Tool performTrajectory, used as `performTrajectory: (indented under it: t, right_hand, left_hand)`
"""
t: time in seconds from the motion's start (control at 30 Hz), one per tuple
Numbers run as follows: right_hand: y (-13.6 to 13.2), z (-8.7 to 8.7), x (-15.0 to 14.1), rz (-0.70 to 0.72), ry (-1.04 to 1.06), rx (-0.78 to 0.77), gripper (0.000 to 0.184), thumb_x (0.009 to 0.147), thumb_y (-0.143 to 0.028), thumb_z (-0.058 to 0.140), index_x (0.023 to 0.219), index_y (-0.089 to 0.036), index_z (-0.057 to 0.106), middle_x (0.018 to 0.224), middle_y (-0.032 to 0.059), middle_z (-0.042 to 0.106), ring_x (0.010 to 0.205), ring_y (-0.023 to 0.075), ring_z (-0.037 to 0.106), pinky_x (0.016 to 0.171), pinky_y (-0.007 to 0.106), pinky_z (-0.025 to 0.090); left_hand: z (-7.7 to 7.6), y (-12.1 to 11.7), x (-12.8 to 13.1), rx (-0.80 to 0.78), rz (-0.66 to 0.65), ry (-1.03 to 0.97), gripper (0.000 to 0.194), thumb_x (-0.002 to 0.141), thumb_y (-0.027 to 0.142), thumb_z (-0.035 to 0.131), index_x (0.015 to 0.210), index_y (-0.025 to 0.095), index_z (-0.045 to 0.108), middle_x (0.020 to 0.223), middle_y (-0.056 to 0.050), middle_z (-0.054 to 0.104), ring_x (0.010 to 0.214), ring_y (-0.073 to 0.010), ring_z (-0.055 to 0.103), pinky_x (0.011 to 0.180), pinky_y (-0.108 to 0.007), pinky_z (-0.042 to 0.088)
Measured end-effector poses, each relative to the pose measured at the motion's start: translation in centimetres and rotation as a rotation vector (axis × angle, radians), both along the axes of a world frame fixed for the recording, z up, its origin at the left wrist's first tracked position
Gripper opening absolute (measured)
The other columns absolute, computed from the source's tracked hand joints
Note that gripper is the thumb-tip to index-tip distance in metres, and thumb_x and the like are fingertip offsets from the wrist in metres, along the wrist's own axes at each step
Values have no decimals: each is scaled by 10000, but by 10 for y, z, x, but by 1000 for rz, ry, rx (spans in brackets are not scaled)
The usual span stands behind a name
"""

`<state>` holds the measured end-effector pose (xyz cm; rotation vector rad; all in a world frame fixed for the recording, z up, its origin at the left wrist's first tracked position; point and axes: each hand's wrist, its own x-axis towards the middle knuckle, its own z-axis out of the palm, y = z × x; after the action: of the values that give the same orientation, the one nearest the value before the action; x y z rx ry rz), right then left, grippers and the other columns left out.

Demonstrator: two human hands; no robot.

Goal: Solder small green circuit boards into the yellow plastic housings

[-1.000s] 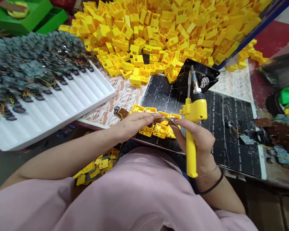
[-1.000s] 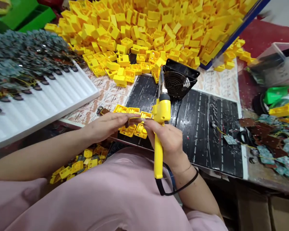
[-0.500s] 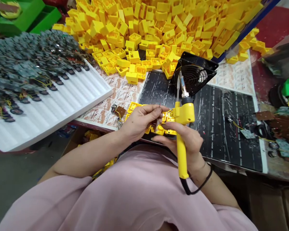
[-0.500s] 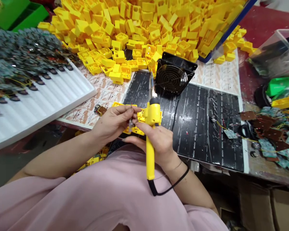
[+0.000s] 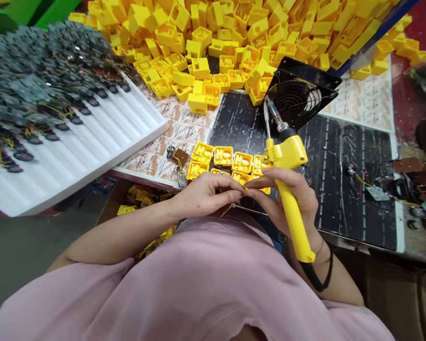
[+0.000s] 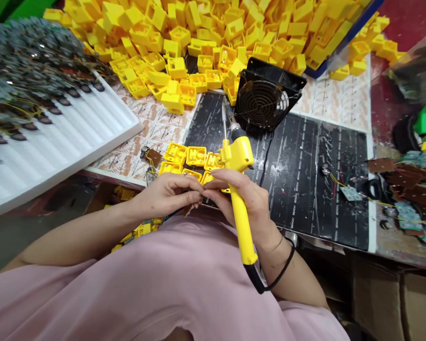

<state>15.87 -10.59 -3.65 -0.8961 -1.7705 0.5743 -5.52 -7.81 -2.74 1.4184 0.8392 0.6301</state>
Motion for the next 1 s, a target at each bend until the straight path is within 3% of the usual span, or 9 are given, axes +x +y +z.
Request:
performTrajectory:
  t: [0.23,0.43,0.53,0.63,0.7,0.77,0.87,1.0]
  right_hand:
    - [-1,-4,-6,-19,54,-41,526,918,-162,867,1359,-321,629,949,-62,800,755,154,811,800,259,708]
    - [4,-3,-4,-29,-46,17,416,965,-227,831,1319,-320,633,964,-45,818,771,171,820,793,276,715]
    - [21,-6,1,-52,-222,42,336,1016,-245,762,1315,-311,625,1174,17,818,1016,201,828,926,324,703]
    - [49,-17,-2,2,-359,82,325,1040,-182,674,1336,-304,616,1344,43,775,1208,231,778,1149,467,615]
    - [69,-28,-11,49,-421,78,356,1043,-127,597,1348,-309,619,1322,32,780,1210,243,775,1248,594,513]
    - [85,-39,-21,75,-466,65,399,1033,-87,537,1350,-311,629,1224,10,802,1146,239,793,1274,643,463]
    - [96,-43,-28,83,-468,87,334,1033,-136,585,1303,-315,666,1128,-14,815,1042,223,811,1228,561,533]
    - [72,-18,-11,-58,-360,148,174,1048,-306,709,1221,-316,721,1027,-18,822,912,189,810,966,338,661]
  left_hand:
    - [-3,-7,-3,32,183,42,176,880,367,757,894,193,779,760,-23,766,646,-147,661,667,-263,542]
    - [17,10,-20,335,164,262,171,888,348,649,795,228,728,797,-15,783,684,-152,669,716,-272,556]
    - [21,31,-42,474,203,479,209,866,365,600,820,217,740,799,-20,779,704,-158,677,727,-269,532]
    - [16,50,-57,563,213,668,282,860,383,559,872,197,770,792,-40,772,711,-174,675,722,-284,508]
    - [9,58,-59,600,184,720,320,872,385,547,919,178,786,812,-56,777,728,-183,683,737,-294,508]
    - [2,62,-57,641,144,764,323,886,362,548,953,165,794,826,-66,777,739,-188,685,757,-304,513]
    - [-5,64,-51,702,82,843,294,909,318,552,977,169,796,817,-61,771,739,-193,681,756,-310,512]
    - [-10,63,-50,773,27,902,279,932,310,551,964,182,796,858,-70,791,801,-214,714,780,-318,523]
